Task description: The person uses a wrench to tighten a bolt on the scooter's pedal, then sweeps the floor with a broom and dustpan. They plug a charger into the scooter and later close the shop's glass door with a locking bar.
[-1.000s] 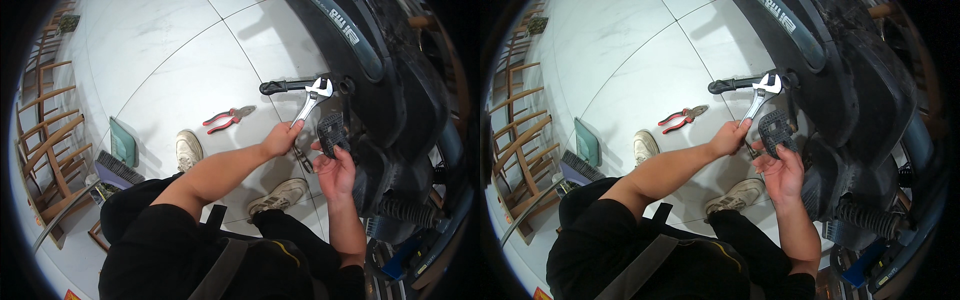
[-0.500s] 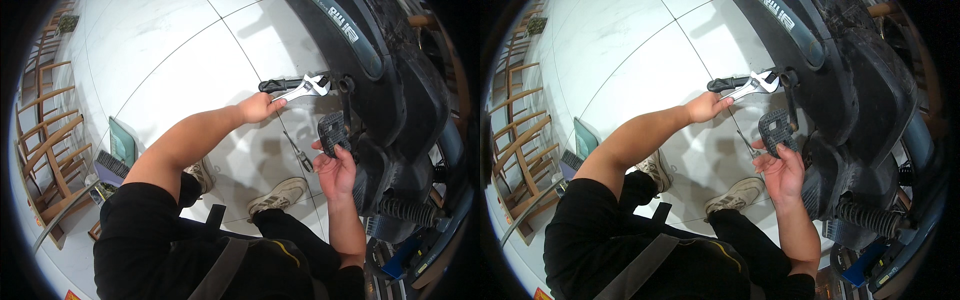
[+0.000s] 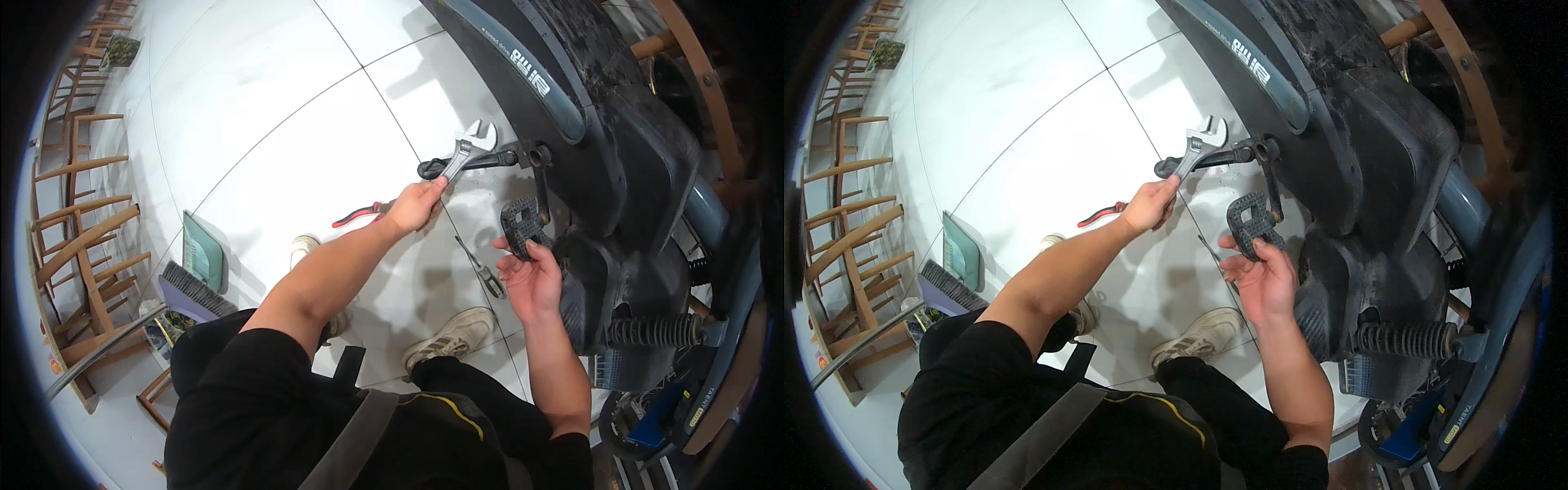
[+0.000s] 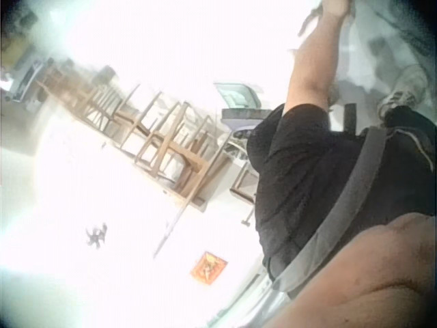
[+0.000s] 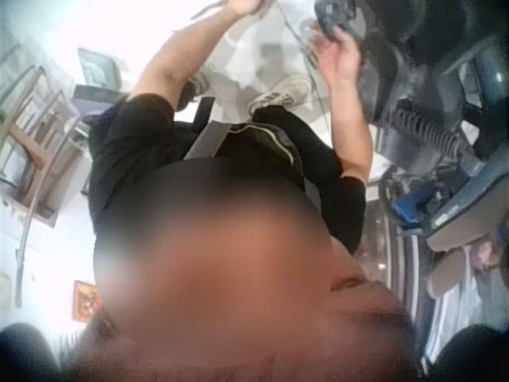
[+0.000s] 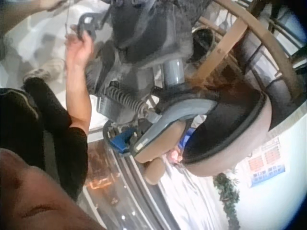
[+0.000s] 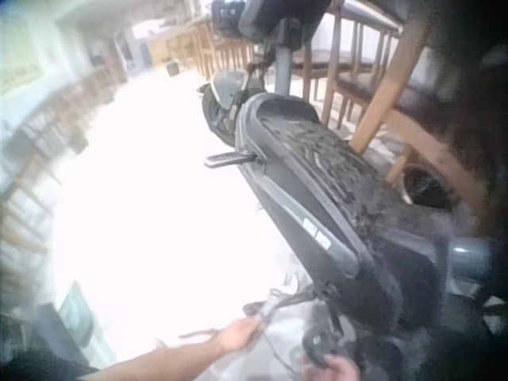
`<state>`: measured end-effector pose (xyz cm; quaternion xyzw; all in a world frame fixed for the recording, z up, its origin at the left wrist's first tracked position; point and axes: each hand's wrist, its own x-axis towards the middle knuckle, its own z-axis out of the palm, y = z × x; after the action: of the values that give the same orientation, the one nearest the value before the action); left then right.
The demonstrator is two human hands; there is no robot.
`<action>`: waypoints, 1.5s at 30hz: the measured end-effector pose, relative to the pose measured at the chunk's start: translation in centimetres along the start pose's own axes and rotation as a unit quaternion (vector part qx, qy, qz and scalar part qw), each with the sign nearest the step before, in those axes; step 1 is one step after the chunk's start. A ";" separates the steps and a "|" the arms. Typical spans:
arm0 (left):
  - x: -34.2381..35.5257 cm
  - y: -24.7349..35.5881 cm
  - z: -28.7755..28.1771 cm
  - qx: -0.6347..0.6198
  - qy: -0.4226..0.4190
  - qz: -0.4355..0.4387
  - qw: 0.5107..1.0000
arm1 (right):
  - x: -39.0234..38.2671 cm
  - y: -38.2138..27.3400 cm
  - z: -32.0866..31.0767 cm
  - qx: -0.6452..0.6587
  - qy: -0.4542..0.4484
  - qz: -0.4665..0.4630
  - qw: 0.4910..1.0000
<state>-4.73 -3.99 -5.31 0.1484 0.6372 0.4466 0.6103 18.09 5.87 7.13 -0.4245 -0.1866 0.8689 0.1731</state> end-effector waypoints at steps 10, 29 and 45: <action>-5.0 -3.4 12.8 -0.193 0.011 -0.088 0.977 | 0.3 0.3 -0.2 0.029 0.012 -0.001 1.000; -3.7 -1.7 18.4 -0.458 -0.005 0.088 0.885 | 0.1 0.2 -0.4 0.018 0.000 0.003 1.000; -3.8 -1.1 15.5 -0.314 -0.023 -0.028 0.949 | -0.2 0.0 -0.1 0.044 0.008 0.006 0.999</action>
<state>10.54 -1.37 -1.47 -0.0582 0.4543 0.6036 0.6526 18.29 5.85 7.17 -0.4248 -0.1447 0.8737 0.1879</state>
